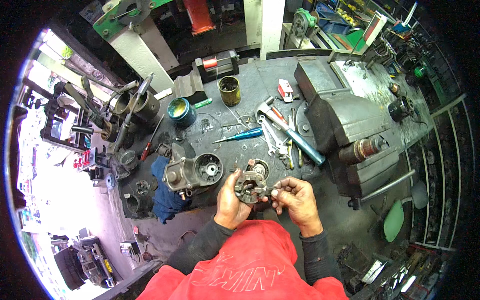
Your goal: The person disassembles a mechanical housing using a screwdriver, wipes components with a blue cloth, and uses pliers to remove small internal parts. The person places removed parts on the workbench and continues to manipulate the housing and internal components.
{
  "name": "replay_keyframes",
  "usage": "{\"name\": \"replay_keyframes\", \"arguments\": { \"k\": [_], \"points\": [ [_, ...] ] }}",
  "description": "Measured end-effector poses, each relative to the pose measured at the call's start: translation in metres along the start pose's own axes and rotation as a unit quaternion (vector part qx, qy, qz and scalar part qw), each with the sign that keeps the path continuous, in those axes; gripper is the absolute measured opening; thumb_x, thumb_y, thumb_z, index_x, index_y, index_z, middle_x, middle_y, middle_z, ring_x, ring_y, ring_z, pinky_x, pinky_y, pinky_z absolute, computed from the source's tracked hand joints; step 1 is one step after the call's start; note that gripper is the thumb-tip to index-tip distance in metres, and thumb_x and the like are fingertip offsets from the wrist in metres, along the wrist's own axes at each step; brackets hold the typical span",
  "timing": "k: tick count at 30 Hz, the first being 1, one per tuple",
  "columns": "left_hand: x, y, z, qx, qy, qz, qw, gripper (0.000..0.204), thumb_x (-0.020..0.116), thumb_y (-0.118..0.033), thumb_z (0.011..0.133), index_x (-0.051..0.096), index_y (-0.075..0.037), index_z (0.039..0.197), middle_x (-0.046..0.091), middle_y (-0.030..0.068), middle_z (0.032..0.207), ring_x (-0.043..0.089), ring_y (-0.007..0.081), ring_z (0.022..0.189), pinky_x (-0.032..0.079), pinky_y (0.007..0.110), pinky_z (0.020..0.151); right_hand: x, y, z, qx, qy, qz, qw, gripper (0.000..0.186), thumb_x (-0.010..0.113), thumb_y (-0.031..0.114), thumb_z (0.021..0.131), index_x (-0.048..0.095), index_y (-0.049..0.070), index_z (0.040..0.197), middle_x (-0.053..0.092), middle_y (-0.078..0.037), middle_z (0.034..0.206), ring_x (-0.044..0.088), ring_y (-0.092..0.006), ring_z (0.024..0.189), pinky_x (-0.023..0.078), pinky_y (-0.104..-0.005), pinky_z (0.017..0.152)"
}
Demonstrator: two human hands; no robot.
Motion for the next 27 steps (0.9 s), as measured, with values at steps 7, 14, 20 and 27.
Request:
{"name": "replay_keyframes", "arguments": {
  "k": [7, 14, 20, 27],
  "points": [
    [0.011, -0.005, 0.008, -0.021, -0.001, -0.077, 0.997, 0.053, 0.045, -0.044, 0.106, 0.060, -0.002, 0.135, 0.072, 0.0171, 0.111, 0.071, 0.0340, 0.090, 0.060, 0.049, 0.076, -0.060, 0.014, 0.113, -0.050, -0.048, -0.052, 0.996, 0.009, 0.069, 0.004, 0.091, 0.064, 0.000, 0.098, 0.067, -0.008, 0.076, 0.063, -0.0136, 0.056, 0.052, -0.0263, 0.047],
    [0.006, -0.014, 0.010, 0.040, -0.032, -0.108, 0.993, 0.052, 0.044, -0.041, 0.107, 0.063, 0.002, 0.129, 0.073, 0.0181, 0.113, 0.072, 0.0358, 0.093, 0.060, 0.050, 0.079, 0.008, -0.028, 0.301, -0.118, 0.039, -0.423, 0.897, 0.014, 0.071, 0.012, 0.082, 0.067, 0.000, 0.087, 0.069, -0.009, 0.073, 0.067, -0.0188, 0.062, 0.052, -0.0355, 0.060],
    [0.003, -0.010, 0.021, 0.085, -0.001, -0.126, 0.988, 0.053, 0.040, -0.042, 0.109, 0.066, 0.002, 0.121, 0.074, 0.0198, 0.113, 0.074, 0.0340, 0.096, 0.061, 0.050, 0.080, 0.065, 0.018, 0.282, -0.200, 0.064, -0.342, 0.916, 0.026, 0.073, 0.016, 0.095, 0.070, -0.003, 0.111, 0.073, -0.011, 0.092, 0.070, -0.0150, 0.086, 0.054, -0.0312, 0.075],
    [0.010, -0.002, 0.056, 0.131, -0.050, -0.126, 0.982, 0.041, 0.046, -0.040, 0.110, 0.066, -0.005, 0.115, 0.073, 0.0103, 0.096, 0.073, 0.0227, 0.080, 0.063, 0.041, 0.064, 0.002, -0.029, 0.143, 0.088, 0.096, 0.031, 0.991, 0.028, 0.059, 0.025, 0.105, 0.071, 0.000, 0.108, 0.076, -0.010, 0.102, 0.071, -0.0165, 0.083, 0.057, -0.0277, 0.072]
  ]
}}
Point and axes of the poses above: each hand's wrist, its own z-axis towards the middle knuckle, its own x-axis out of the palm, y = z × x, the point moved 9 cm from there along z, towards the middle knuckle
